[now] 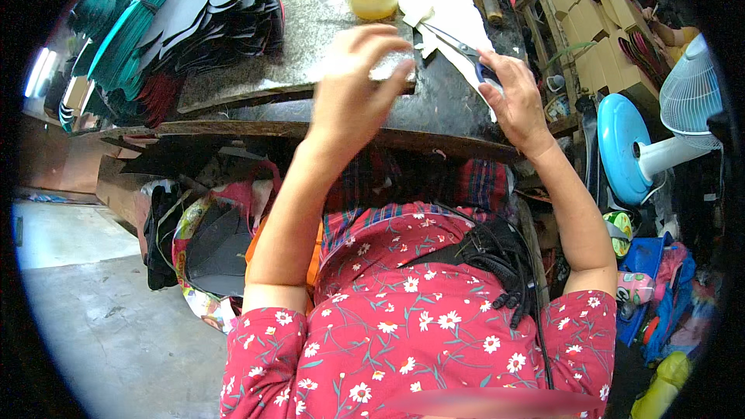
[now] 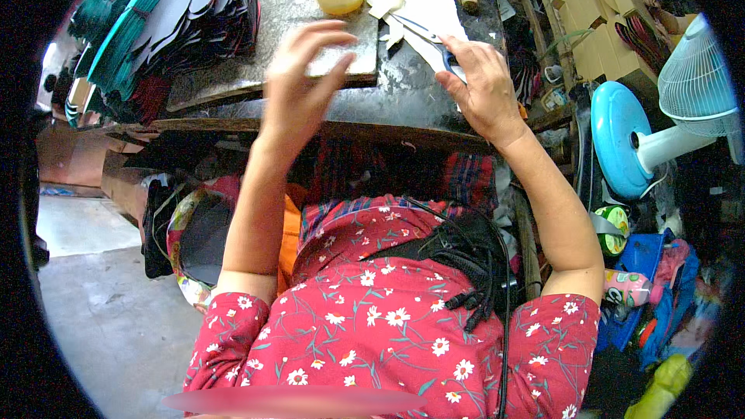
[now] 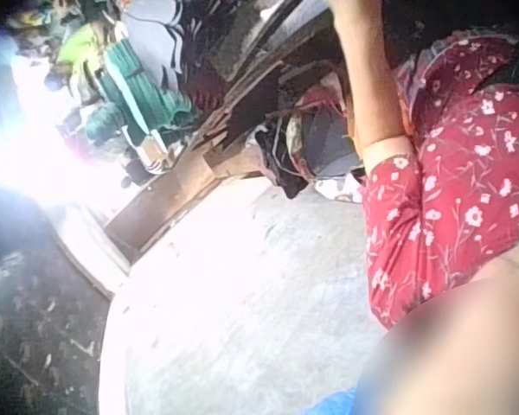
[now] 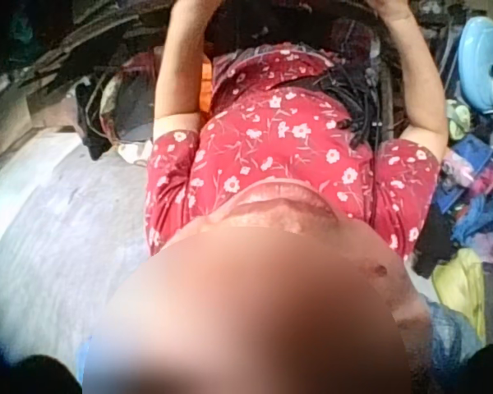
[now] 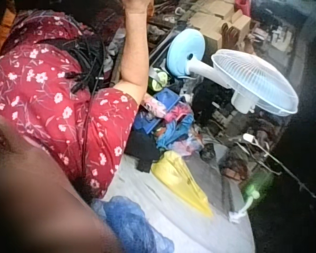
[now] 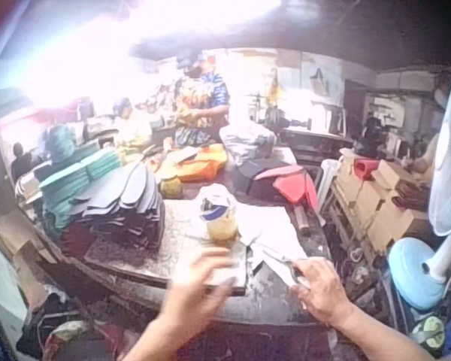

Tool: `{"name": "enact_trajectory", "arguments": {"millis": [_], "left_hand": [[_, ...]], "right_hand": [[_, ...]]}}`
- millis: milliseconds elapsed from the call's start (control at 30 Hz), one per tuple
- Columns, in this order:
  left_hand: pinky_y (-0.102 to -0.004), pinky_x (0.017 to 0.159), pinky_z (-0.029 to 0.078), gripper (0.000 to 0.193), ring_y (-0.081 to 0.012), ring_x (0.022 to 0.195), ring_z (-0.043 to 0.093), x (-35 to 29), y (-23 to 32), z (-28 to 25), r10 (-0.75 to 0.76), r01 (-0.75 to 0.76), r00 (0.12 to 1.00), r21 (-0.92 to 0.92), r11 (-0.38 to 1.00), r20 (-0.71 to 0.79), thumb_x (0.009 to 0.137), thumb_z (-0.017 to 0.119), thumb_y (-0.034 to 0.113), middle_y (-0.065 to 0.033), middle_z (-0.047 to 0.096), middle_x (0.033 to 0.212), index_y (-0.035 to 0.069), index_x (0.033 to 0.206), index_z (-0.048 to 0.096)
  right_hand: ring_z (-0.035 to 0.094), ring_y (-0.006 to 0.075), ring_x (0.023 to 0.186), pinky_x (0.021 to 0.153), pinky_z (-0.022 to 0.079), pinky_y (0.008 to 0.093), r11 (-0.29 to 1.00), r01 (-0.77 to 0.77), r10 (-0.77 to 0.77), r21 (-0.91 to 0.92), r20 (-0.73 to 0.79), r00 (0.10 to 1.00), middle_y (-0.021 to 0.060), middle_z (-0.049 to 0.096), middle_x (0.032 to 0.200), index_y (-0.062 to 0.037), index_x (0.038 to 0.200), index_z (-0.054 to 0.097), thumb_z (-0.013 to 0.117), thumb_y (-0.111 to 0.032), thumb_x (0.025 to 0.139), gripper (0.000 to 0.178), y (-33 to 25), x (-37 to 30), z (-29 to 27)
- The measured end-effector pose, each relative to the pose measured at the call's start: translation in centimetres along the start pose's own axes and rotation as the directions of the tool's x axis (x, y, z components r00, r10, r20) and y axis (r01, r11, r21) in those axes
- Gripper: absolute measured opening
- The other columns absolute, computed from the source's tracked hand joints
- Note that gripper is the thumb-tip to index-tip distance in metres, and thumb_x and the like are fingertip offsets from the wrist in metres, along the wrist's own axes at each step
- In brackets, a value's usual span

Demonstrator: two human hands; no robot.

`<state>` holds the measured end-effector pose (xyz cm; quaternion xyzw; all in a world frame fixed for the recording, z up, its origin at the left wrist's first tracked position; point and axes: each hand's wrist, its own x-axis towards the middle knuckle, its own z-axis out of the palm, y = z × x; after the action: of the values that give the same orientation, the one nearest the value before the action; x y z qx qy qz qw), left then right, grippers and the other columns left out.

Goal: The person uses scissors to cut a white fabric strip and places it on a pink shoe insole. They then pick up a black insole and place it on the table.

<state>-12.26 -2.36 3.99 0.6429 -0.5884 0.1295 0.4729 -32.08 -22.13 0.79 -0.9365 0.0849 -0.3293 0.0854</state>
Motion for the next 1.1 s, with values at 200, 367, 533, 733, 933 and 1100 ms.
{"name": "enact_trajectory", "arguments": {"millis": [200, 367, 533, 733, 933, 1100], "left_hand": [[-0.0416, 0.086, 0.050, 0.038, -0.0309, 0.103, 0.057, 1.0, -2.0, 7.1, -0.008, -0.038, 0.992, 0.364, 0.931, 0.123, 0.079, 0.078, 0.029, -0.0099, 0.064, 0.104, 0.010, 0.110, 0.067], [-0.0394, 0.081, 0.050, 0.023, -0.0297, 0.096, 0.059, 1.8, -3.6, 8.8, -0.021, -0.010, 0.998, 0.437, 0.900, 0.064, 0.080, 0.076, 0.025, -0.0092, 0.063, 0.094, 0.009, 0.095, 0.068], [-0.0433, 0.082, 0.048, 0.010, -0.0347, 0.092, 0.059, 0.9, -3.8, 7.8, 0.004, 0.000, 1.000, 0.160, 0.987, -0.025, 0.090, 0.065, 0.012, -0.0142, 0.061, 0.093, 0.003, 0.094, 0.063], [-0.0440, 0.081, 0.049, 0.008, -0.0382, 0.091, 0.058, -2.3, -2.0, 4.5, -0.064, 0.065, 0.998, -0.046, 0.997, 0.023, 0.089, 0.064, 0.006, -0.0173, 0.059, 0.096, 0.001, 0.094, 0.058], [-0.0415, 0.091, 0.049, 0.008, -0.0362, 0.103, 0.061, -5.3, -1.3, 3.0, 0.003, 0.004, 0.998, -0.098, 0.995, 0.070, 0.091, 0.063, 0.004, -0.0170, 0.062, 0.109, 0.000, 0.095, 0.057], [-0.0360, 0.093, 0.047, 0.005, -0.0321, 0.103, 0.061, -5.7, -1.8, 2.1, -0.165, 0.175, 0.985, -0.295, 0.939, 0.058, 0.094, 0.059, 0.004, -0.0155, 0.063, 0.103, 0.000, 0.096, 0.057]], "right_hand": [[0.058, 0.0325, 0.113, 0.098, 0.043, 0.0436, 0.993, -0.107, 0.106, -0.046, -0.034, 0.994, 0.0141, 0.064, 0.122, -0.0092, 0.133, 0.057, 0.056, -0.038, 0.099, 0.045, 0.0, -0.4, -0.1], [0.058, 0.0303, 0.111, 0.096, 0.042, 0.0433, 0.986, -0.126, 0.126, -0.112, -0.006, 0.992, 0.0124, 0.064, 0.121, -0.0090, 0.132, 0.057, 0.060, -0.023, 0.092, 0.042, 0.1, -0.4, 0.2], [0.058, 0.0262, 0.112, 0.095, 0.041, 0.0417, 0.968, -0.167, 0.168, -0.184, -0.014, 0.986, 0.0081, 0.062, 0.122, -0.0136, 0.131, 0.059, 0.061, -0.019, 0.086, 0.045, 0.2, -0.5, 0.3], [0.057, 0.0271, 0.115, 0.092, 0.041, 0.0424, 0.916, -0.325, 0.321, -0.235, -0.057, 0.945, 0.0067, 0.059, 0.126, -0.0195, 0.132, 0.059, 0.067, -0.025, 0.086, 0.047, 0.5, -0.7, 0.3], [0.056, 0.0274, 0.116, 0.091, 0.042, 0.0430, 0.918, -0.321, 0.319, -0.232, -0.047, 0.947, 0.0068, 0.059, 0.127, -0.0221, 0.134, 0.058, 0.067, -0.021, 0.089, 0.046, 1.1, -0.8, 0.6], [0.056, 0.0264, 0.117, 0.093, 0.043, 0.0432, 0.908, -0.343, 0.343, -0.241, -0.044, 0.938, 0.0061, 0.059, 0.126, -0.0229, 0.133, 0.060, 0.066, -0.017, 0.089, 0.044, 1.0, -0.9, 0.6]]}}
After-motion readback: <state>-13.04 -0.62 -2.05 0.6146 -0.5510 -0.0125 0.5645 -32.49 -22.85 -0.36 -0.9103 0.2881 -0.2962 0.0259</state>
